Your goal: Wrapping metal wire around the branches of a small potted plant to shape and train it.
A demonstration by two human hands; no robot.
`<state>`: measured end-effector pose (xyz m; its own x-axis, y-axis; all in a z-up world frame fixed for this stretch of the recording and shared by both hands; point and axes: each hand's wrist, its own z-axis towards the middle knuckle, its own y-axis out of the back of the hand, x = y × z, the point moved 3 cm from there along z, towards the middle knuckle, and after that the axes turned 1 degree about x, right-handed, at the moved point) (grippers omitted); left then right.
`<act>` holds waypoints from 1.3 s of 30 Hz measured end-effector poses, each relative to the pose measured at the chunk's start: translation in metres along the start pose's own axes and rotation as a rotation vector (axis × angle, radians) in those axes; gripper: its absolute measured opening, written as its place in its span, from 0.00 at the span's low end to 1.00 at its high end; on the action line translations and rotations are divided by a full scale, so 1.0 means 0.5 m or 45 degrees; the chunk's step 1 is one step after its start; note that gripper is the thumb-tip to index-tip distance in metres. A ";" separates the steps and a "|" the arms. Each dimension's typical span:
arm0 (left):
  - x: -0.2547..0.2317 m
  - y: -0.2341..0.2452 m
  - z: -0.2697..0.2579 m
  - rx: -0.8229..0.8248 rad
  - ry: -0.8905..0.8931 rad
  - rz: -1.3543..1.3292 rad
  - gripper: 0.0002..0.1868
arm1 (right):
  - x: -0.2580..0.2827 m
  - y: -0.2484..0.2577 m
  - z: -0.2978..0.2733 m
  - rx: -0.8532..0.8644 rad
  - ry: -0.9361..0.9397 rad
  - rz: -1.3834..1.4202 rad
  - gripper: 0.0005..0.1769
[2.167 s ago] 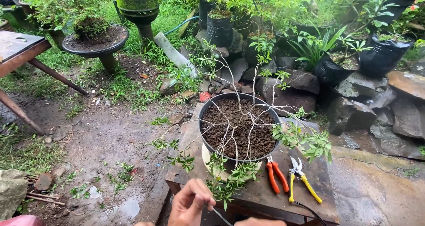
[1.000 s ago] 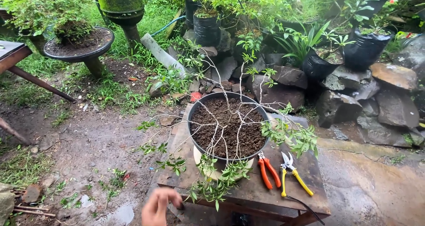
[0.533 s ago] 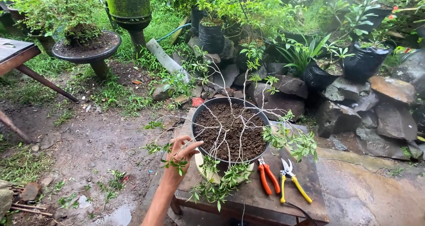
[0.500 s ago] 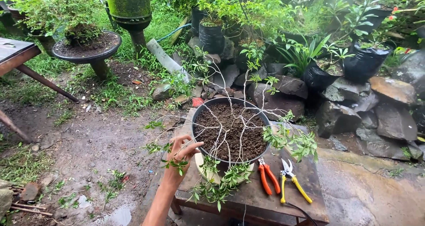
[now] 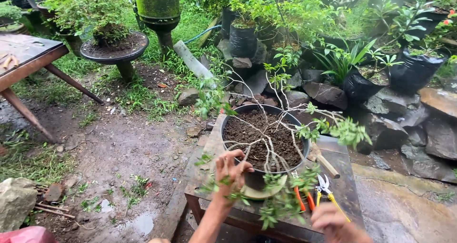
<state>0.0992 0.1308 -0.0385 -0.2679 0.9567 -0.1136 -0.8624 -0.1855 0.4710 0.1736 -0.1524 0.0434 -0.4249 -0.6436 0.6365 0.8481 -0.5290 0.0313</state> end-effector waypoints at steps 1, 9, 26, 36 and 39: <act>-0.025 0.003 0.004 -0.003 0.005 0.003 0.10 | 0.026 -0.002 0.039 0.007 0.000 0.002 0.28; -0.142 0.026 0.010 0.172 0.009 -0.269 0.22 | 0.095 -0.078 0.412 -0.033 -0.492 -0.666 0.10; 0.015 0.066 0.017 0.064 -0.052 -0.337 0.04 | -0.101 -0.184 0.631 0.492 -0.763 -0.870 0.11; -0.120 0.052 0.021 0.085 -0.085 -0.427 0.11 | -0.171 -0.174 0.622 0.850 -0.818 -1.174 0.11; -0.131 0.095 0.063 0.172 -0.197 -0.636 0.11 | -0.198 -0.147 0.612 0.923 -0.700 -1.220 0.11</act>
<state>0.0892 0.0663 0.0190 0.2361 0.9447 -0.2275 -0.8030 0.3216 0.5017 0.2503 0.1197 0.2139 -0.9102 0.2154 0.3536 0.3344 -0.1214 0.9346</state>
